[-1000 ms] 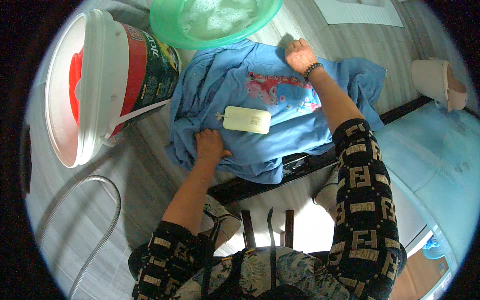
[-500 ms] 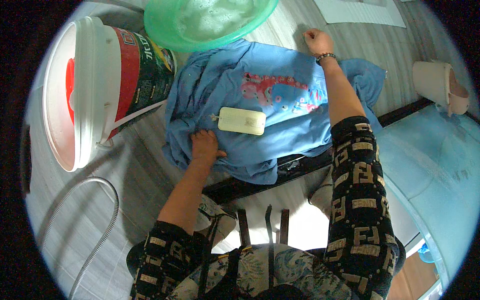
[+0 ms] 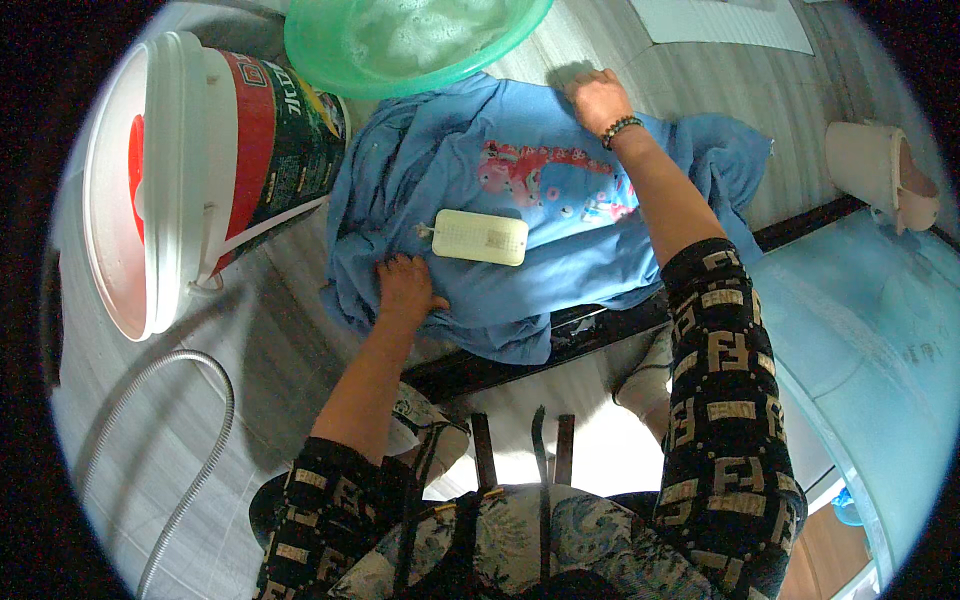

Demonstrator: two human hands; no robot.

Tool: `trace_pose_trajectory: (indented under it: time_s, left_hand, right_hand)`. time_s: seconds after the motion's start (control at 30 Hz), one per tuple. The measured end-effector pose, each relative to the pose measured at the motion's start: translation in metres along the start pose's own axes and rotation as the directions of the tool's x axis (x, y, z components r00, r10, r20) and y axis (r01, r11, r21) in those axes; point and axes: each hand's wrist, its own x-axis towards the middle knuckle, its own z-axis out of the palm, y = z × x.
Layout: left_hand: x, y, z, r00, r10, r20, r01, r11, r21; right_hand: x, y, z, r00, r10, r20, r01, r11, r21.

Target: The person hand washes a blue garment on a low stool in a bathroom. They scrub the fabric with a brush, rinse it in a green basin, wring out excess water, and place the garment on the toilet lid.

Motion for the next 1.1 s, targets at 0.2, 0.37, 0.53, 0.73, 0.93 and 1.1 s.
trace_pose_trajectory:
  time_s: [0.2,0.37,0.53,0.73,0.93,1.1]
  left_hand:
    - [0.004,0.002,0.003,1.0,-0.016,0.024,0.015,0.999,0.036]
    - [0.004,0.001,-0.003,0.999,0.004,0.054,-0.006,0.999,0.039]
    - [0.004,0.002,-0.001,0.994,-0.018,0.107,0.01,0.997,0.071]
    - [0.003,0.0,0.001,0.997,-0.017,0.079,0.014,0.999,0.038]
    - [0.006,0.001,0.005,0.999,-0.012,0.036,0.009,0.998,0.067]
    - [0.006,-0.001,0.013,1.0,-0.021,0.013,0.021,1.0,0.01]
  right_hand:
    - [-0.006,-0.01,0.003,0.952,-0.278,-0.126,0.241,0.937,-0.252]
    - [-0.006,-0.026,0.005,0.926,-0.343,-0.159,0.265,0.888,-0.376]
    - [0.004,-0.026,0.001,0.956,-0.286,-0.062,0.248,0.904,-0.349]
    - [0.024,0.05,0.002,0.97,0.163,-0.18,-0.14,0.981,0.133]
    - [0.035,0.126,-0.045,0.785,0.581,-0.214,-0.416,0.751,0.513]
    - [0.055,0.145,-0.088,0.73,0.589,-0.347,-0.34,0.753,0.563]
